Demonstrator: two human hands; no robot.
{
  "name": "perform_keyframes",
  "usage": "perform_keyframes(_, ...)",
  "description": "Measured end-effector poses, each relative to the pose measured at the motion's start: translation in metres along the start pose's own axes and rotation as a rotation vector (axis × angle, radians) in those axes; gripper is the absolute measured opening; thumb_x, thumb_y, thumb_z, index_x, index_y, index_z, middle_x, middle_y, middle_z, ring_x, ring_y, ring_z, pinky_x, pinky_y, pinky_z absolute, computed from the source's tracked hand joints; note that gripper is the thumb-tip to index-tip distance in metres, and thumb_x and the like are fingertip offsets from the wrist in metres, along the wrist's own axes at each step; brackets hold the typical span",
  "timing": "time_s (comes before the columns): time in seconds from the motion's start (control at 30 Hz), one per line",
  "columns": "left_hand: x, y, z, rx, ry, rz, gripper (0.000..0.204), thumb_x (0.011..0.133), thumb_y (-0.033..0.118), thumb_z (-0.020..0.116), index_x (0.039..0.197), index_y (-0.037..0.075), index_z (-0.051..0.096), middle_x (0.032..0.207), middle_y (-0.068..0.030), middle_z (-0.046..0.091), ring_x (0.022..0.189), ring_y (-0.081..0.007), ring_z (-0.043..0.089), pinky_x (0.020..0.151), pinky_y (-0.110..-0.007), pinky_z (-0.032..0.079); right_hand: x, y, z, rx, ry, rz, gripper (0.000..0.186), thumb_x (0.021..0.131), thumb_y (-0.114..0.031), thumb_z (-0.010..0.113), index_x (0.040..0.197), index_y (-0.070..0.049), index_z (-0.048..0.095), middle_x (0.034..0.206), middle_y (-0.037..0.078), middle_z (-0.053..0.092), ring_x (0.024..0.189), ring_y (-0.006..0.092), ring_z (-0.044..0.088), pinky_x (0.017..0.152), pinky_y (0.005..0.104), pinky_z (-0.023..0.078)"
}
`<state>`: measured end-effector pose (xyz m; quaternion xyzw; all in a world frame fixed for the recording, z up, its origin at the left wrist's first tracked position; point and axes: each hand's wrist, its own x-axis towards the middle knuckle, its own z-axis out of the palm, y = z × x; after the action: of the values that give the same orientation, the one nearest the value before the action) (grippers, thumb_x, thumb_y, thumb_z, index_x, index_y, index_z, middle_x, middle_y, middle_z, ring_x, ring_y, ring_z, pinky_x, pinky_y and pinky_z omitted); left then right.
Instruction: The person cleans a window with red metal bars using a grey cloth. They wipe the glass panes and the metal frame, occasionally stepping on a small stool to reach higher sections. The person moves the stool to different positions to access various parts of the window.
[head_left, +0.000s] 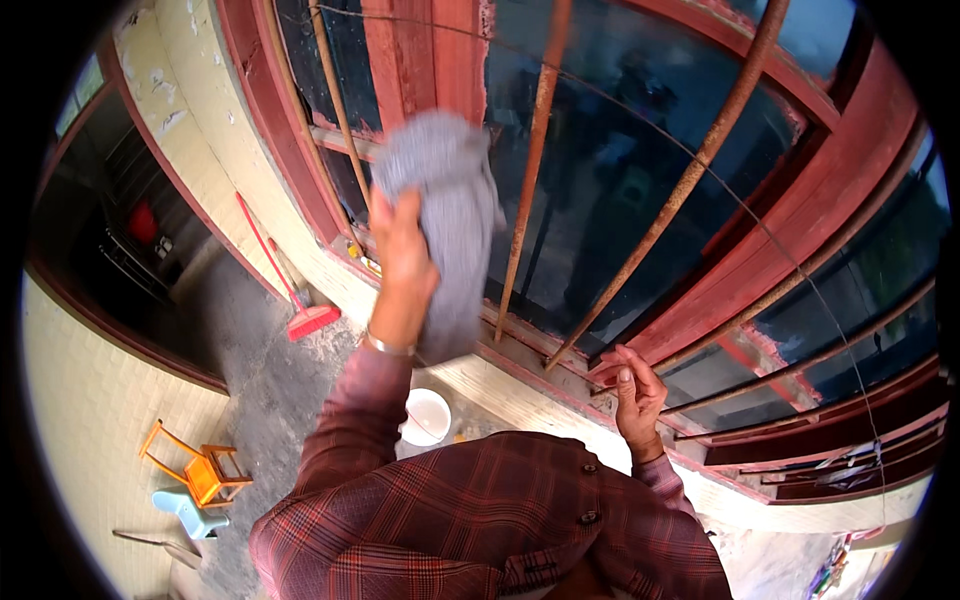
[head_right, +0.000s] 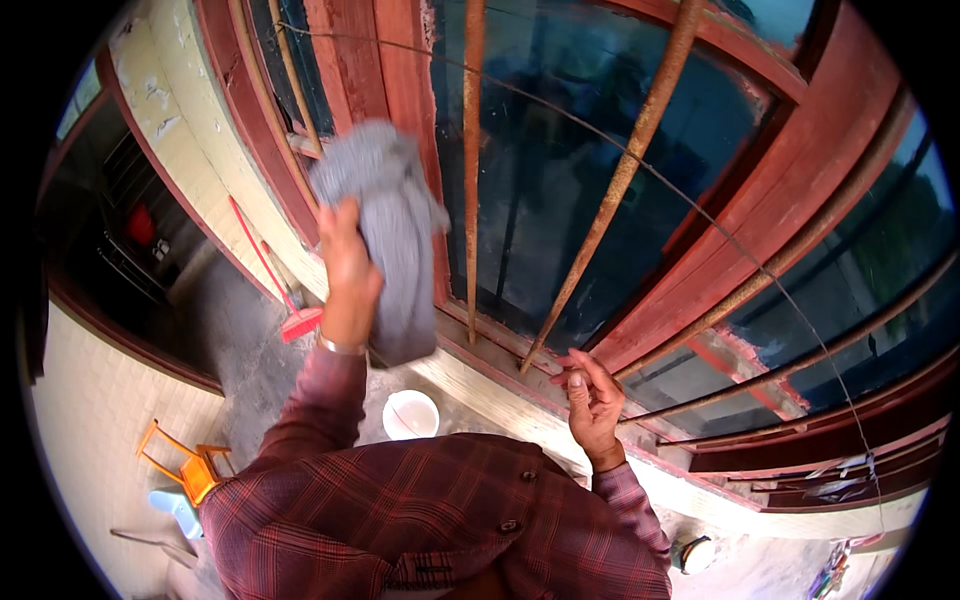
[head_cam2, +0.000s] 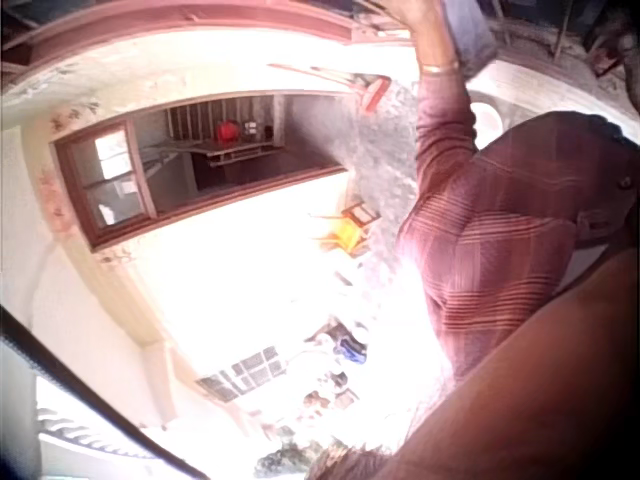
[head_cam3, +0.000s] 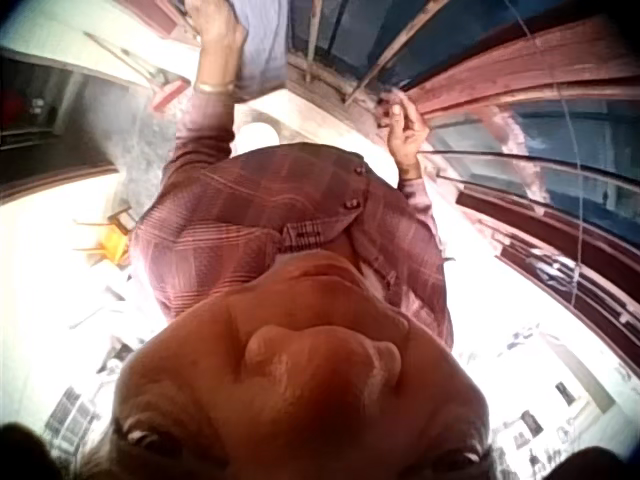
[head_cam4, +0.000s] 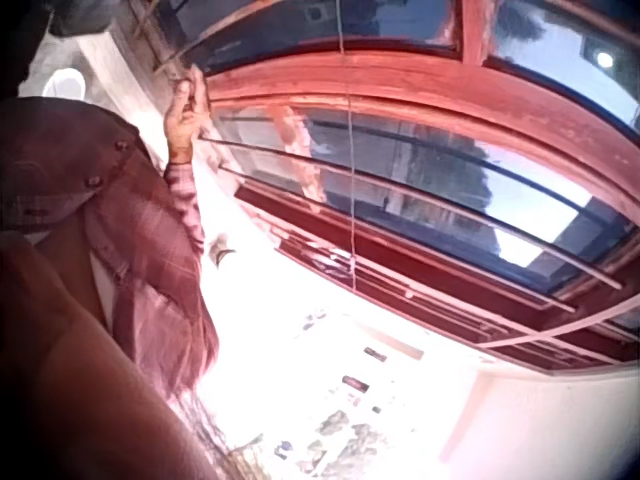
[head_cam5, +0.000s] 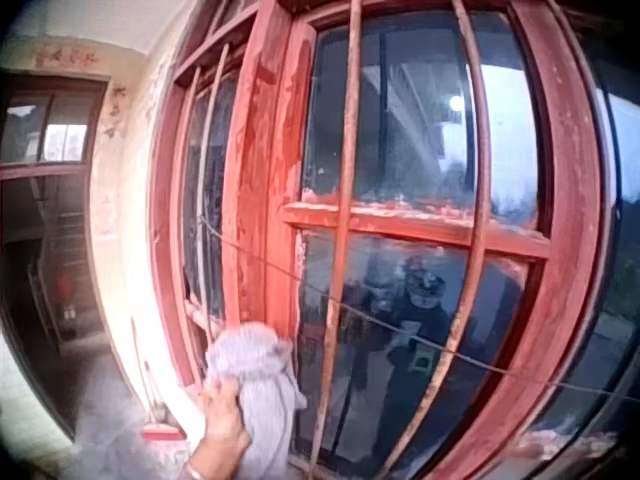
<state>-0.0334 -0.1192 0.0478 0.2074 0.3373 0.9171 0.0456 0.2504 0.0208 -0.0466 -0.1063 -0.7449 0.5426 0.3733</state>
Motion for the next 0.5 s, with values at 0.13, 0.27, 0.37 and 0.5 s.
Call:
perform_keyframes(0.13, 0.077, 0.008, 0.066, 0.114, -0.214, 0.486, 0.042, 0.078, 0.000, 0.055, 0.119, 0.002, 0.047, 0.110, -0.0109, 0.058, 0.097, -0.0192, 0.057, 0.085, -0.030, 0.045, -0.019, 0.023, -0.012, -0.023, 0.174, -0.008, 0.029, 0.095, -0.015, 0.047, 0.118, 0.002, 0.052, 0.102, 0.010, 0.061, 0.077, 0.0138, 0.062, 0.064, 0.0230, 0.048)
perform_keyframes(0.27, 0.091, -0.019, 0.079, 0.659, -0.250, 0.733, 0.041, 0.068, 0.001, 0.062, 0.107, -0.003, 0.051, 0.090, -0.0204, 0.061, 0.085, -0.0285, 0.062, 0.079, -0.035, 0.047, -0.029, 0.031, -0.033, -0.088, 0.366, -0.027, 0.032, 0.095, -0.017, 0.046, 0.123, -0.002, 0.050, 0.102, 0.010, 0.062, 0.075, 0.0127, 0.062, 0.060, 0.0221, 0.048)
perform_keyframes(0.37, 0.068, -0.056, 0.049, 1.030, -0.308, 0.760, 0.047, 0.059, -0.004, 0.055, 0.106, -0.005, 0.053, 0.087, -0.0271, 0.058, 0.084, -0.0422, 0.059, 0.074, -0.042, 0.047, -0.032, 0.042, -0.052, -0.147, 0.503, -0.030, 0.033, 0.096, -0.018, 0.045, 0.124, -0.002, 0.049, 0.102, 0.010, 0.062, 0.072, 0.0121, 0.061, 0.058, 0.0216, 0.047)
perform_keyframes(0.5, 0.068, -0.067, 0.031, 0.596, -0.229, 0.335, 0.043, 0.066, -0.011, 0.056, 0.108, -0.004, 0.054, 0.090, -0.0160, 0.063, 0.082, -0.0207, 0.063, 0.073, -0.030, 0.050, -0.022, 0.038, -0.069, -0.187, 0.574, -0.039, 0.032, 0.096, -0.018, 0.045, 0.122, -0.003, 0.052, 0.099, 0.008, 0.063, 0.070, 0.0111, 0.061, 0.056, 0.0208, 0.047)
